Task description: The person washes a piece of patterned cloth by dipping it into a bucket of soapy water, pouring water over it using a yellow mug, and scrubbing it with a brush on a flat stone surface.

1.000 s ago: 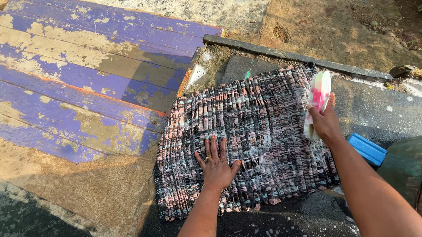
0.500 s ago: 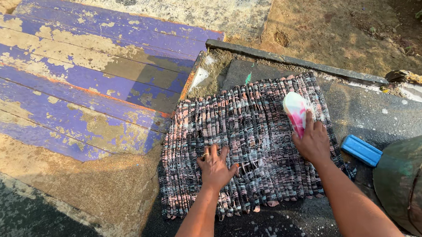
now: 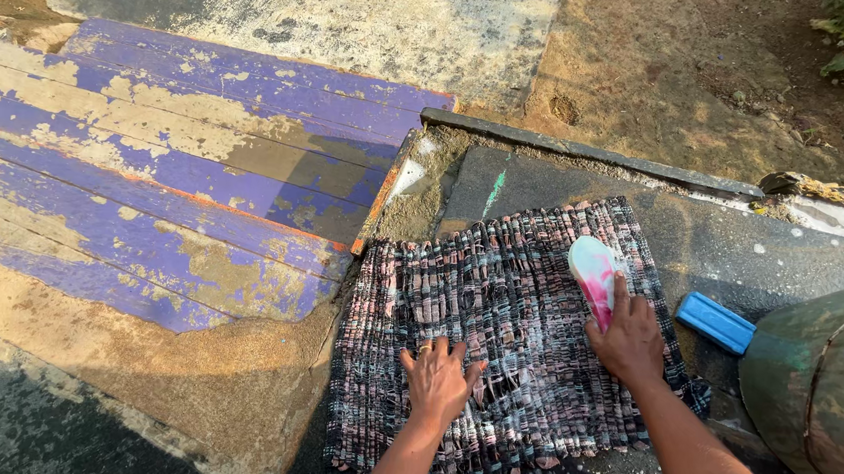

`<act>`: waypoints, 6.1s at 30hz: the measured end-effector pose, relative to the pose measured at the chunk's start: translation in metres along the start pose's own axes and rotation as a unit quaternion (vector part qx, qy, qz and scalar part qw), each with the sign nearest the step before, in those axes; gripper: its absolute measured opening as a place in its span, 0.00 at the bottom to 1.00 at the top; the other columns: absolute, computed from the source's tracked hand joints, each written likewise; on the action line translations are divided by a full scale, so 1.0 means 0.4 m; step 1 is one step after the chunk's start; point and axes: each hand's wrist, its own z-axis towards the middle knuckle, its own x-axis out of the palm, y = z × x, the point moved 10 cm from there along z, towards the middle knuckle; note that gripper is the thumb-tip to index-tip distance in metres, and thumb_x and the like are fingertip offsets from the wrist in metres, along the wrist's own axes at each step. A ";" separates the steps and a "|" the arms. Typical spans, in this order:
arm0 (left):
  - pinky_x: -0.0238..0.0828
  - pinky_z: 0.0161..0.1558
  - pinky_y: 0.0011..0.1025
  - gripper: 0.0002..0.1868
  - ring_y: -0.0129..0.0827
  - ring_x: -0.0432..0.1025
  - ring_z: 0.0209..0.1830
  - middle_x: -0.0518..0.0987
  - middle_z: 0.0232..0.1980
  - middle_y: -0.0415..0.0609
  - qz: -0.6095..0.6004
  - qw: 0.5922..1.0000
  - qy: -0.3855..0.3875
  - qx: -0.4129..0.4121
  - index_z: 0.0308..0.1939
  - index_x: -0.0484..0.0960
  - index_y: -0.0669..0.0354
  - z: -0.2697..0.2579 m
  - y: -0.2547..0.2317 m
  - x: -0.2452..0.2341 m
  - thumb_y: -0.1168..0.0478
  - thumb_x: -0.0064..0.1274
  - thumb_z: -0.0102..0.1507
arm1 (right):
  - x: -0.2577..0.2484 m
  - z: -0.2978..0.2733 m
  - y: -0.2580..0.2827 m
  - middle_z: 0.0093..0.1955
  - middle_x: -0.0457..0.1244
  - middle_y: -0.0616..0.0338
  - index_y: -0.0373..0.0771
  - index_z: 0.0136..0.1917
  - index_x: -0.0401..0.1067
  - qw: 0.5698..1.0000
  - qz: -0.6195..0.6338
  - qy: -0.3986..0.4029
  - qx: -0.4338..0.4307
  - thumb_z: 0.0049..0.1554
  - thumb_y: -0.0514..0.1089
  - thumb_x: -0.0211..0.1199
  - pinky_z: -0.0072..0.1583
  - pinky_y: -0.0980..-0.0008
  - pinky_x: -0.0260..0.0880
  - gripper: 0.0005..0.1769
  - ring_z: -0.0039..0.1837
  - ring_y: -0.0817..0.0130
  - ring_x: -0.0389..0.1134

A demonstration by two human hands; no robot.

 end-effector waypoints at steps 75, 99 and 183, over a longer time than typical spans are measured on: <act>0.14 0.73 0.70 0.59 0.42 0.11 0.82 0.16 0.84 0.47 0.041 0.996 0.066 -0.054 0.81 0.22 0.42 0.174 0.007 -0.045 0.23 0.37 0.62 | 0.025 0.049 0.402 0.58 0.55 0.36 0.73 0.83 0.43 0.992 0.001 0.072 -0.099 0.65 0.61 0.45 0.41 0.59 0.73 0.34 0.51 0.48 0.66; 0.15 0.74 0.70 0.57 0.41 0.11 0.82 0.15 0.83 0.44 0.036 0.997 0.047 -0.052 0.81 0.23 0.39 0.189 0.019 -0.028 0.22 0.35 0.62 | 0.022 0.065 0.336 0.57 0.60 0.39 0.80 0.81 0.46 0.980 -0.113 0.008 -0.164 0.68 0.58 0.42 0.42 0.65 0.71 0.30 0.48 0.56 0.66; 0.15 0.75 0.69 0.53 0.38 0.08 0.82 0.14 0.84 0.43 0.014 0.996 0.047 -0.079 0.80 0.20 0.36 0.163 0.001 -0.070 0.31 0.38 0.67 | -0.036 0.023 0.105 0.54 0.59 0.46 0.82 0.83 0.40 0.990 -0.126 0.051 -0.045 0.68 0.62 0.45 0.44 0.67 0.68 0.33 0.49 0.59 0.64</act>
